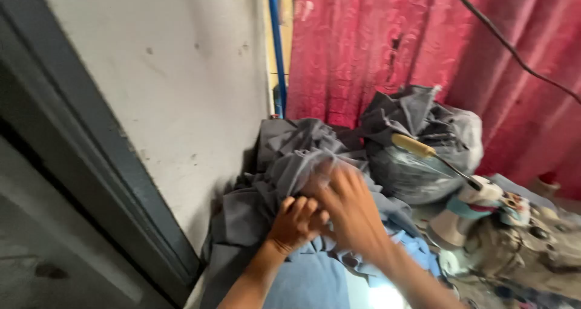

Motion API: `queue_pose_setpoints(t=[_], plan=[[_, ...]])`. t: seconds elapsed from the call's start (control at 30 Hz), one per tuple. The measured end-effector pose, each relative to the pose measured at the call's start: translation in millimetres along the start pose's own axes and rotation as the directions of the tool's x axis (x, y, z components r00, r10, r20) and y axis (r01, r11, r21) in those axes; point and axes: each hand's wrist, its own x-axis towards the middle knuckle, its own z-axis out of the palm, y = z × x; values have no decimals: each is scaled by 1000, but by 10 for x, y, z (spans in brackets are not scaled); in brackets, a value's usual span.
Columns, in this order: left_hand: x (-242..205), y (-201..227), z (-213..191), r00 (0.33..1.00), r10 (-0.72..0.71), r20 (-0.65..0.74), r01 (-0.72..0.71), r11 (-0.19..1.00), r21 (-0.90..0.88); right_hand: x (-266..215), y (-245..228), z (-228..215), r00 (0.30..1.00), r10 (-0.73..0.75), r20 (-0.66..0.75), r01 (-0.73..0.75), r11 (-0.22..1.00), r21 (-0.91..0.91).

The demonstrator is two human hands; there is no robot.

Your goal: Sorting and stacking fabric pieces on a workbench

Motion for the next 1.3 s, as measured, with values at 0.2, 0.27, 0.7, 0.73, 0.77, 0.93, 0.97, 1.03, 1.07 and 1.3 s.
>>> queue_pose_setpoints(t=[0.2, 0.27, 0.7, 0.73, 0.77, 0.93, 0.97, 1.03, 1.07, 1.3], plan=[[-172, -37, 96, 1000, 8, -1, -8, 998, -66, 919, 1176, 957, 593, 680, 431, -666, 715, -212], [-93, -31, 22, 995, -83, -51, 76, 989, -125, 749, 1114, 1000, 630, 667, 398, -665, 728, -166], [-61, 62, -97, 981, -165, -104, 140, 966, -217, 267, 1141, 771, 750, 489, 445, -625, 744, 236], [-30, 47, -81, 981, -164, -107, 138, 966, -219, 391, 1302, 835, 750, 491, 443, -625, 745, 233], [-34, 41, -106, 983, -157, -91, 136, 969, -207, 513, 1426, 932, 804, 533, 263, -586, 785, 200], [-43, 53, -170, 983, -148, -108, 127, 976, -179, 569, 1918, 1624, 550, 693, 467, -738, 664, -116], [-42, 45, -171, 987, -136, -88, 122, 982, -141, 416, 2161, 1954, 699, 626, 345, -625, 770, -130], [-74, 9, -148, 989, -117, -84, 108, 988, -106, 337, 2225, 2046, 825, 526, 207, -497, 849, -179], [-110, -15, -115, 992, -79, -93, 78, 997, -14, 401, 2033, 1822, 826, 488, 283, -484, 870, -88], [225, -100, -628, 996, 67, -58, -67, 998, -1, 303, 1042, 1273, 805, 386, 451, -590, 429, 684]])
